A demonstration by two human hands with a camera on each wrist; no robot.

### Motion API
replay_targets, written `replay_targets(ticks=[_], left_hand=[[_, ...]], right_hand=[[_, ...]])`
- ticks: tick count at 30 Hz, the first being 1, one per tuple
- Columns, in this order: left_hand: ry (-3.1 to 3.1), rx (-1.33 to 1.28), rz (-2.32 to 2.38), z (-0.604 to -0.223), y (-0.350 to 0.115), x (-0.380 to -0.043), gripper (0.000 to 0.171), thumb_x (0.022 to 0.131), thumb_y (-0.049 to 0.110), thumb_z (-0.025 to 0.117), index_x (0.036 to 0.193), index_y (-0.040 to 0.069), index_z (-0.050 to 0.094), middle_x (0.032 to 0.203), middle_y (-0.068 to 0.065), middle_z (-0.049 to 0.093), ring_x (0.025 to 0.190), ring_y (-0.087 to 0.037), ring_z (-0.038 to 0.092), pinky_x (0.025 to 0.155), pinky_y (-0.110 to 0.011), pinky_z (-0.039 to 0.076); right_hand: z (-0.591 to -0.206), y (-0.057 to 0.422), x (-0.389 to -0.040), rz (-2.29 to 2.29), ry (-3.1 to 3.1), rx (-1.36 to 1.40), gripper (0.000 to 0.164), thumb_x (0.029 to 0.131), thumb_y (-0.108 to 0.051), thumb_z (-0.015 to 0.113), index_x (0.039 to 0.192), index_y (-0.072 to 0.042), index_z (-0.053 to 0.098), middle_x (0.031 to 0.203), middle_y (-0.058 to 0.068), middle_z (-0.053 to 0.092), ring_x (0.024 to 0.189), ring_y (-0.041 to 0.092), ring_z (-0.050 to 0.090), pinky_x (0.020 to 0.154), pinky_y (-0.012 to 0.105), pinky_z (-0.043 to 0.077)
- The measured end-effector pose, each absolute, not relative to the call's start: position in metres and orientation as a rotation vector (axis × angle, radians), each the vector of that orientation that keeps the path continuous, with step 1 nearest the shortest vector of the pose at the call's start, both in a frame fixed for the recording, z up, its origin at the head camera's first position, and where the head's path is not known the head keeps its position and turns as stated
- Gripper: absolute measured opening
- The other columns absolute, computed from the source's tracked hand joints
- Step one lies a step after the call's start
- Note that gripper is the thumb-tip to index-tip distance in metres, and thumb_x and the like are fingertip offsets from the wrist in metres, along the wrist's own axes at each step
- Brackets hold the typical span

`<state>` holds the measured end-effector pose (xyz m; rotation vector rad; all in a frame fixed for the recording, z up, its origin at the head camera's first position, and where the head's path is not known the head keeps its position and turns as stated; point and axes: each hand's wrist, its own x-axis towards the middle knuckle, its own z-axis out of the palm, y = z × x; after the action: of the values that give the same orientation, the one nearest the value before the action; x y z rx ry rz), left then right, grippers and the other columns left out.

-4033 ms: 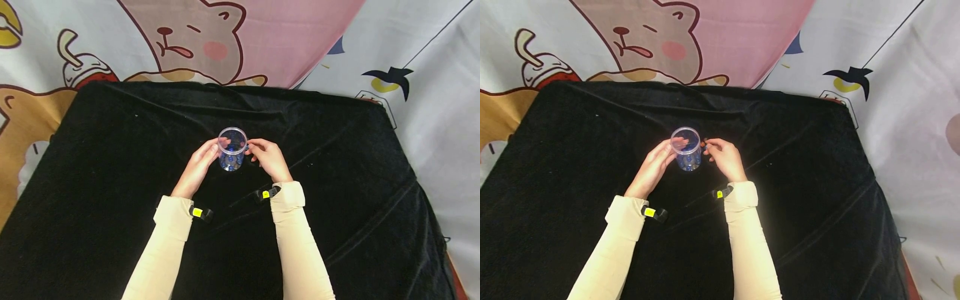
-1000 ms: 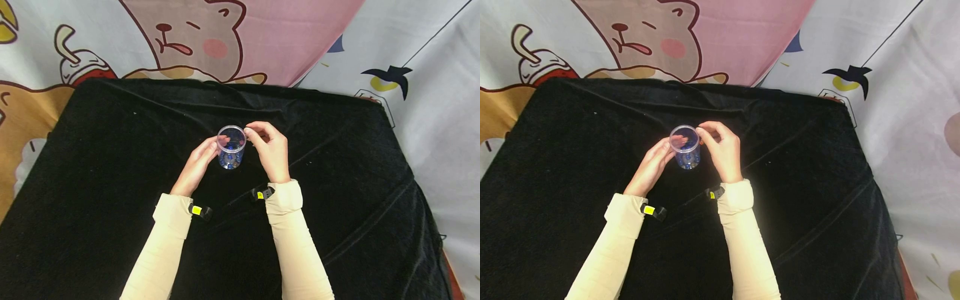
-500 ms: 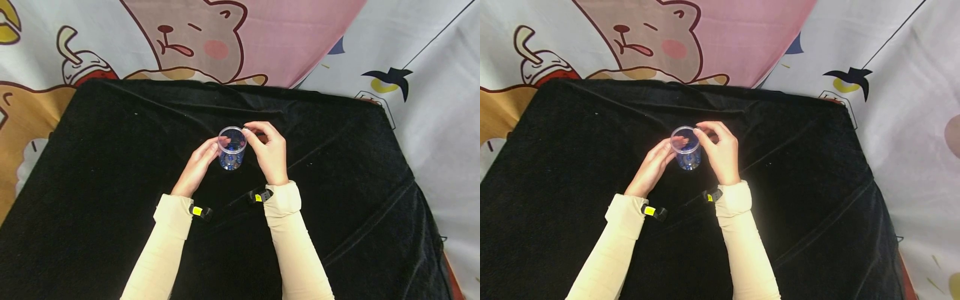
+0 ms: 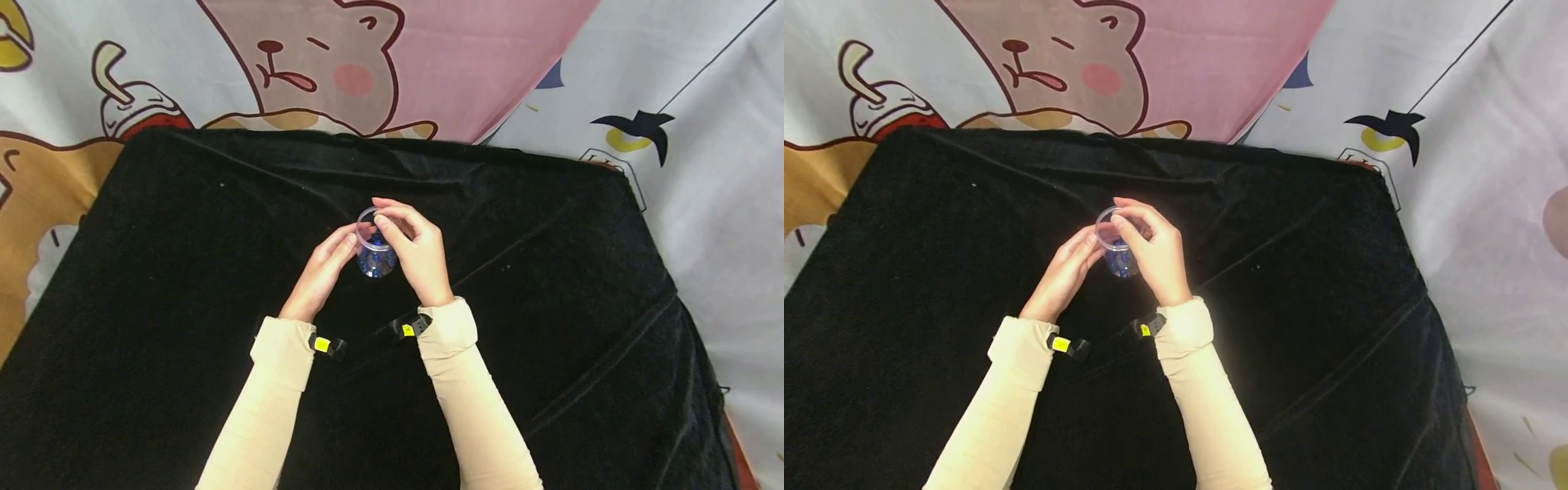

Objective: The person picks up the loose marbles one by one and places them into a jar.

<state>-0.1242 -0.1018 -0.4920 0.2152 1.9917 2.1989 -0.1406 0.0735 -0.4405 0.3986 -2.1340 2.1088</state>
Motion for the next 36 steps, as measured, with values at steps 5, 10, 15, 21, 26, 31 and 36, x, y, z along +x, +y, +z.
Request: replay_targets(ticks=[5,10,15,21,26,31,36], left_hand=[[2.011,0.205,2.169,-0.4918,-0.1026,-0.1233,0.045,0.109,0.038,0.047,0.145,0.012,0.054,0.149,-0.005,0.058,0.141,-0.019,0.052,0.125,-0.043,0.035],[2.014,0.229,2.181,-0.4935,-0.1039,-0.1229,0.045,0.108,0.037,0.047,0.145,0.012,0.054,0.149,-0.005,0.058,0.141,-0.020,0.052,0.124,-0.044,0.035],[1.997,0.237,2.189,-0.4955,-0.1048,-0.1229,0.045,0.108,0.037,0.048,0.145,0.012,0.054,0.149,-0.005,0.058,0.142,-0.019,0.052,0.124,-0.044,0.036],[1.994,0.235,2.187,-0.4933,-0.1044,-0.1227,0.045,0.108,0.037,0.048,0.145,0.013,0.054,0.150,-0.004,0.058,0.142,-0.018,0.052,0.124,-0.044,0.035],[2.001,0.234,2.181,-0.4934,-0.1040,-0.1216,0.044,0.109,0.037,0.047,0.145,0.014,0.054,0.150,-0.004,0.058,0.143,-0.018,0.051,0.125,-0.045,0.035],[2.001,0.245,2.186,-0.4940,-0.1032,-0.1230,0.043,0.109,0.035,0.047,0.145,0.013,0.054,0.150,-0.005,0.058,0.143,-0.020,0.052,0.124,-0.045,0.035],[2.007,0.246,2.184,-0.4940,-0.1031,-0.1236,0.044,0.109,0.037,0.047,0.145,0.013,0.054,0.150,-0.005,0.058,0.142,-0.019,0.052,0.124,-0.045,0.036]], right_hand=[[-0.4415,0.0731,-0.1400,2.147,-2.134,0.386,0.023,0.100,-0.012,0.067,0.116,0.004,0.069,0.134,0.012,0.070,0.129,0.019,0.065,0.115,0.031,0.047],[-0.4427,0.0743,-0.1405,2.135,-2.146,0.432,0.022,0.101,-0.014,0.064,0.117,0.001,0.068,0.133,0.012,0.070,0.128,0.018,0.066,0.114,0.032,0.048],[-0.4452,0.0758,-0.1404,2.127,-2.173,0.439,0.022,0.102,-0.015,0.062,0.118,0.000,0.068,0.133,0.012,0.070,0.128,0.017,0.065,0.115,0.031,0.047],[-0.4450,0.0763,-0.1414,2.105,-2.194,0.455,0.023,0.103,-0.017,0.061,0.117,0.001,0.067,0.134,0.013,0.070,0.129,0.017,0.065,0.115,0.031,0.047],[-0.4460,0.0774,-0.1411,2.099,-2.202,0.479,0.024,0.104,-0.015,0.059,0.119,0.002,0.066,0.134,0.013,0.069,0.129,0.018,0.065,0.116,0.032,0.047],[-0.4466,0.0785,-0.1418,2.094,-2.186,0.507,0.023,0.104,-0.012,0.059,0.121,0.001,0.067,0.133,0.015,0.069,0.130,0.019,0.064,0.117,0.032,0.045],[-0.4468,0.0790,-0.1428,2.086,-2.186,0.521,0.023,0.104,-0.012,0.058,0.121,0.001,0.067,0.133,0.015,0.069,0.131,0.018,0.063,0.118,0.031,0.044]])
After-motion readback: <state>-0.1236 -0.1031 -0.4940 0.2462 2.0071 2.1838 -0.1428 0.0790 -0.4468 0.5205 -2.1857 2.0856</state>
